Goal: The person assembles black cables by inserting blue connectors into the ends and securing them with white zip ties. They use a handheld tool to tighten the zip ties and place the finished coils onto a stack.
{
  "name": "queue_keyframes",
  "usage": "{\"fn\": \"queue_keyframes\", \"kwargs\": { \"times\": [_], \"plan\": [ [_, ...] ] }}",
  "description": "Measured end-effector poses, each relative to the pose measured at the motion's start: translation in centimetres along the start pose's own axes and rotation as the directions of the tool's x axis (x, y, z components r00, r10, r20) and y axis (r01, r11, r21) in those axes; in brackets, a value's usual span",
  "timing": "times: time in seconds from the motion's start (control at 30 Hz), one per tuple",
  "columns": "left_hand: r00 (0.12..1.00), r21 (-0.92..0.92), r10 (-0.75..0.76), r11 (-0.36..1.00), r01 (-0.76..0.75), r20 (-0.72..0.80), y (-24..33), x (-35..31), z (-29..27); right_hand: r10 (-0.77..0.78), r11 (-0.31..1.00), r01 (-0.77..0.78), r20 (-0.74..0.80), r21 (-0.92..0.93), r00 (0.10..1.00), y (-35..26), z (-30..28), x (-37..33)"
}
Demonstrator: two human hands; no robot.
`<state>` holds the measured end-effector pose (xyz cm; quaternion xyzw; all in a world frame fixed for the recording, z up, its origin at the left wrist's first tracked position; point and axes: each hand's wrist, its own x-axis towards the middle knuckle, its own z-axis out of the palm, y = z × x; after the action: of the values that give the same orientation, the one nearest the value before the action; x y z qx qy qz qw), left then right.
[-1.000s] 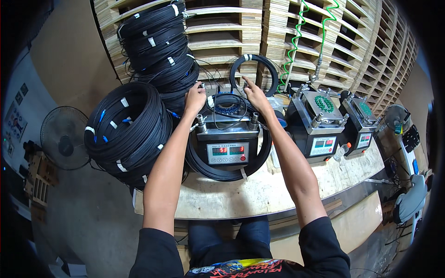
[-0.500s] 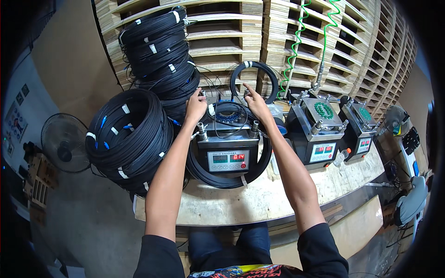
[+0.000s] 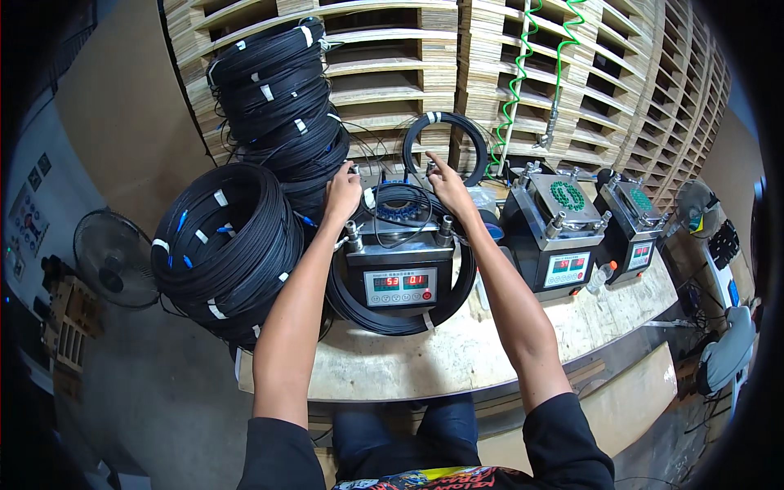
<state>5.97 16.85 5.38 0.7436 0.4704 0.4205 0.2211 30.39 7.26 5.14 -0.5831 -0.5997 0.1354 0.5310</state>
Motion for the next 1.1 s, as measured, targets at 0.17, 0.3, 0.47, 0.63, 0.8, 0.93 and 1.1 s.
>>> {"fn": "queue_keyframes", "kwargs": {
  "times": [0.17,0.3,0.47,0.63,0.8,0.93,1.1],
  "plan": [
    [1.000,-0.047,0.028,0.999,-0.027,0.011,0.2,-0.2,-0.1,0.040,0.999,-0.040,0.012,-0.019,0.999,-0.4,-0.2,-0.2],
    [1.000,-0.044,0.006,0.999,-0.005,0.018,1.2,-0.6,-0.3,0.049,0.997,-0.049,-0.001,-0.055,0.999,-0.2,-0.3,-0.2],
    [1.000,-0.051,0.021,0.998,-0.022,-0.017,0.0,0.0,-0.2,0.068,0.993,-0.068,-0.005,-0.095,0.998,-0.5,0.0,0.1],
    [0.995,-0.070,-0.074,0.994,0.078,0.062,1.5,-0.5,-0.5,0.090,0.995,-0.090,0.010,-0.038,0.996,0.3,-0.3,0.2],
    [0.998,-0.056,-0.044,0.997,0.045,0.035,1.2,-0.5,-0.6,0.084,0.996,-0.084,0.010,-0.011,0.996,0.5,-0.3,0.3],
    [1.000,-0.075,0.009,0.997,-0.009,-0.009,0.8,-0.8,-0.7,0.103,0.995,-0.103,-0.002,-0.001,0.995,-0.5,-0.1,0.0],
    [1.000,-0.089,-0.008,0.996,0.009,0.006,1.6,-0.8,-0.5,0.130,0.990,-0.133,-0.064,-0.048,0.989,-0.3,-0.3,-0.1]
  ]
}}
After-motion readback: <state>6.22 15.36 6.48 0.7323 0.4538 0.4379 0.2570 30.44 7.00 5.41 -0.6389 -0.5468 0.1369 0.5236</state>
